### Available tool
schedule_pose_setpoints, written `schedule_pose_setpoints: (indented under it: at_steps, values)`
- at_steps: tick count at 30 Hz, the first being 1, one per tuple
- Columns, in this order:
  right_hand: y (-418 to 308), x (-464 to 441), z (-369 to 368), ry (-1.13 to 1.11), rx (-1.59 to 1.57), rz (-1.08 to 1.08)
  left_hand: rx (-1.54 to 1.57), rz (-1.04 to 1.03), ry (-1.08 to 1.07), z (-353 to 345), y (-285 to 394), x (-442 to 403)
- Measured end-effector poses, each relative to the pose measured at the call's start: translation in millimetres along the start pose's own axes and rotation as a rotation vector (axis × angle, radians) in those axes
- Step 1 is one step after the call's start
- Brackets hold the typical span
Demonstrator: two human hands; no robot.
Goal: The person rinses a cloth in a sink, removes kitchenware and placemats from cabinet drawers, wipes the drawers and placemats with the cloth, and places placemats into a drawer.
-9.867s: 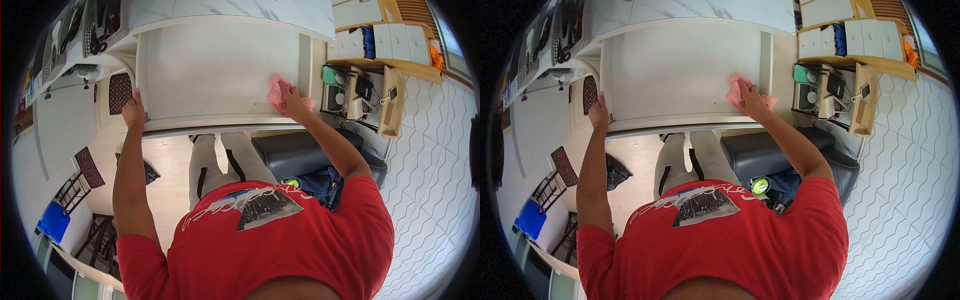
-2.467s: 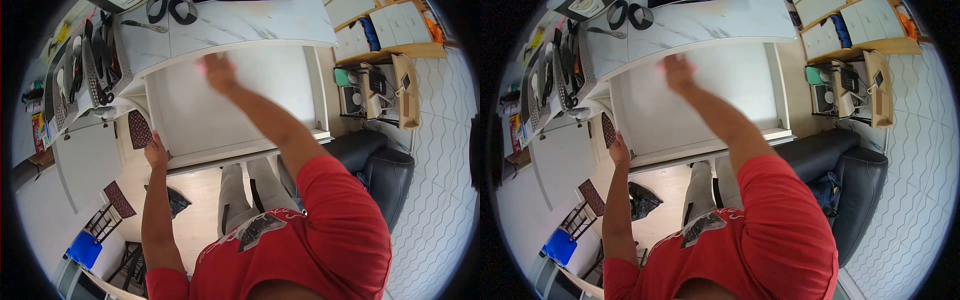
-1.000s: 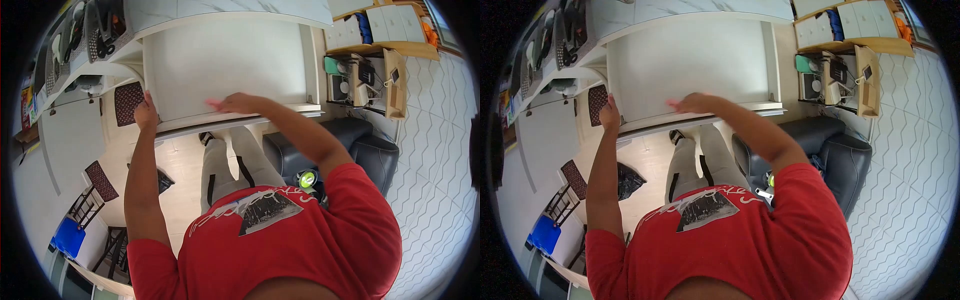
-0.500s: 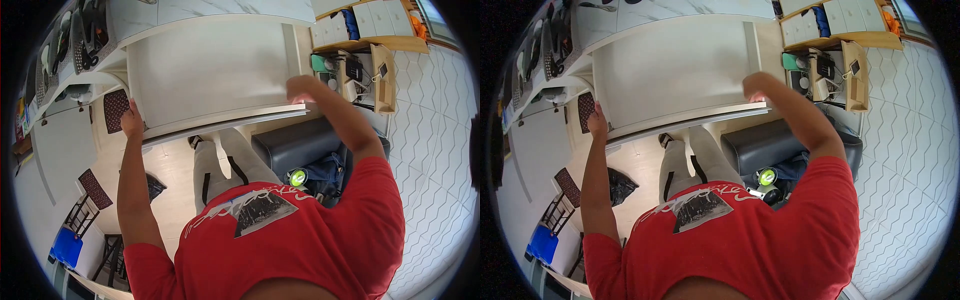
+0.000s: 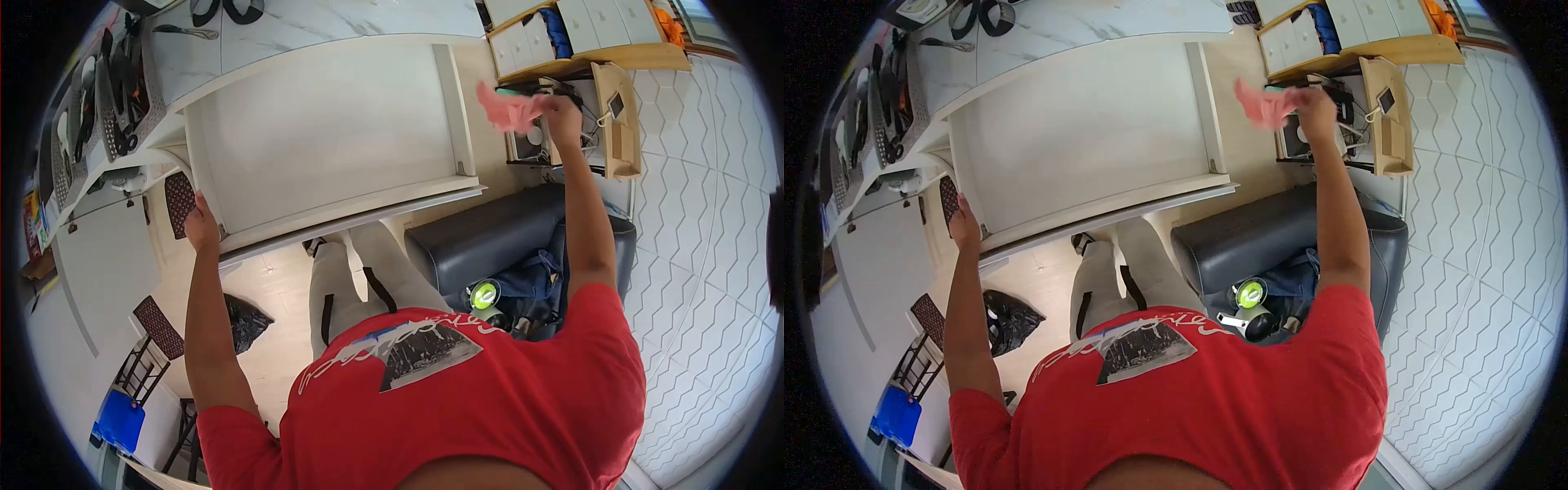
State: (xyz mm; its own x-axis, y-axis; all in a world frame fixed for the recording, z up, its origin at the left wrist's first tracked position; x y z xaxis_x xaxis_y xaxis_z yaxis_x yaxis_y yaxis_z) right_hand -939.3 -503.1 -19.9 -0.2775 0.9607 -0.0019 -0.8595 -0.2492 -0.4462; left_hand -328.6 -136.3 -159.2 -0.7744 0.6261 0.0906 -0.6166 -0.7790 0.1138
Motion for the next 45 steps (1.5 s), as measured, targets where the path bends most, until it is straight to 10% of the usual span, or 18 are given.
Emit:
schedule_pose_setpoints:
  at_steps: [1,7,10,15,24,27,35,39,45]
  values:
    - [-7,2,19,0.302,0.002,0.088,0.006,0.012,0.013,1,-1,0]
    - [1,10,33,0.463,0.106,0.183,0.002,0.017,-0.03,4,-5,5]
    - [13,0,27,0.257,0.053,-0.117,-0.005,0.006,-0.025,0,0,-2]
    - [-47,10,28,0.226,-0.498,-0.029,-0.061,0.068,-0.07,-2,-4,2]
    - [-269,75,-126,-0.523,-1.283,-0.014,-0.048,0.015,-0.071,2,4,5]
    - [-288,64,-208,-0.626,-1.246,-0.148,-0.083,0.002,-0.065,-3,3,6]
    - [-367,118,-308,-0.361,-0.122,0.743,-0.051,0.021,-0.113,3,8,7]
    - [-403,54,-367,-0.223,-0.251,1.051,-0.02,0.031,-0.117,7,11,9]
    - [-465,45,-399,-0.143,-0.161,0.871,0.037,0.016,-0.089,8,12,9]
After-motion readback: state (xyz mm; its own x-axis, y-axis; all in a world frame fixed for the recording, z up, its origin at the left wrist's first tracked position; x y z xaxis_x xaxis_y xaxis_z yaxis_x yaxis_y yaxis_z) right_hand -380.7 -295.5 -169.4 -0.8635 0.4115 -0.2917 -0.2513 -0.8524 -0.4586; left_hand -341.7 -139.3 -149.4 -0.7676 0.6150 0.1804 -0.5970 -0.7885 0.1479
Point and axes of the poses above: each hand's wrist, its own x-axis away from the middle knuckle, its own z-axis out of the back of the hand, y = z × x, the point moved 7 cm from there along -x, towards the middle knuckle, and after that the axes turned 13 degrees about -x, right-handed, at the moved point
